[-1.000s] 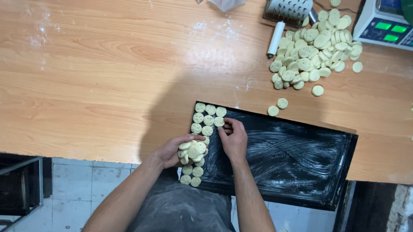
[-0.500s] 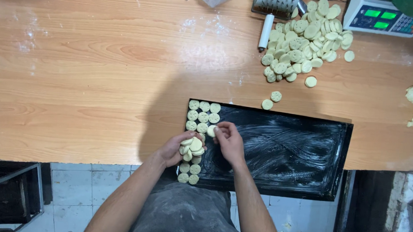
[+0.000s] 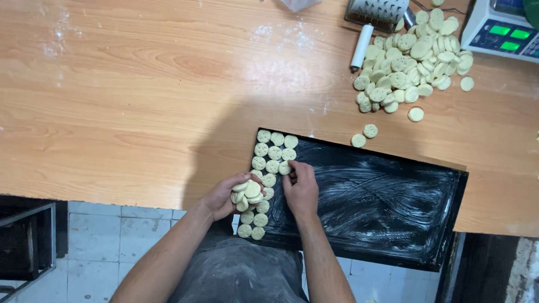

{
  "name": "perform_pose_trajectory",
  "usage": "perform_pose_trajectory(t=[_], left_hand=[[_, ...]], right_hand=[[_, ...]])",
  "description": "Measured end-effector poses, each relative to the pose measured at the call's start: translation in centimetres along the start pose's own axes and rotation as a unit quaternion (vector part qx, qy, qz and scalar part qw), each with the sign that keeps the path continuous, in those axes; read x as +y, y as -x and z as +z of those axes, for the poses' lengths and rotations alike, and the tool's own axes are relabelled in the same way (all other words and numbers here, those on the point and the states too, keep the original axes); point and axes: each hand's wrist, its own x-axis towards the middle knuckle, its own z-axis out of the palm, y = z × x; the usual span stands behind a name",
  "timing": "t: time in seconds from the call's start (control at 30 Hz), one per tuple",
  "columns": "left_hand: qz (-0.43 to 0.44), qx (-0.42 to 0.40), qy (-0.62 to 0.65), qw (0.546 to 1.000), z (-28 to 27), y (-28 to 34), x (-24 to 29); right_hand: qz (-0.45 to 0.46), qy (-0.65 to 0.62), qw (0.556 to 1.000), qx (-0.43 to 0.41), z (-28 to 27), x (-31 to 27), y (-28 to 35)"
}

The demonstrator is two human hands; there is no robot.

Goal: Arranging small circular dough cutouts onto a baking tray in a commercial bakery setting.

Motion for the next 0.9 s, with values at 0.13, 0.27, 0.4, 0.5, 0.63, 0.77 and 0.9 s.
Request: perform_pose_trajectory(t=[0.13, 0.27, 0.4, 0.5, 0.63, 0.77, 0.9], left_hand=[[0.003, -0.012, -0.001, 1.0, -0.5, 0.4, -0.2], [-0.002, 0.009, -0.015, 1.0, -0.6, 0.3, -0.3], [0.014, -0.019, -0.015, 1.0, -0.4, 0.3, -0.2], [0.009, -0.015, -0.009, 1.0, -0.4, 0.2, -0.5], [-0.001, -0.005, 0.005, 1.0, 0.7, 0.3, 0.0], [-0.006, -0.005, 0.007, 1.0, 0.9, 0.0, -0.2], [-0.01, -0.014, -0.006, 1.0, 0.4, -0.6, -0.8]], right_hand=[[-0.04, 0.019, 0.999, 0.031, 0.1, 0.5, 0.3], [-0.038, 0.017, 0.999, 0.035, 0.0, -0.3, 0.3], [-0.08, 0.028, 0.994, 0.064, 0.2, 0.0, 0.4], [-0.124, 0.078, 0.986, 0.077, 0.7, 1.0, 0.7], [-0.136, 0.072, 0.985, 0.076, 0.9, 1.4, 0.6], [-0.149, 0.106, 0.982, 0.058, -0.7, -0.5, 1.1], [-0.099, 0.069, 0.992, 0.016, -2.8, -3.8, 2.3]])
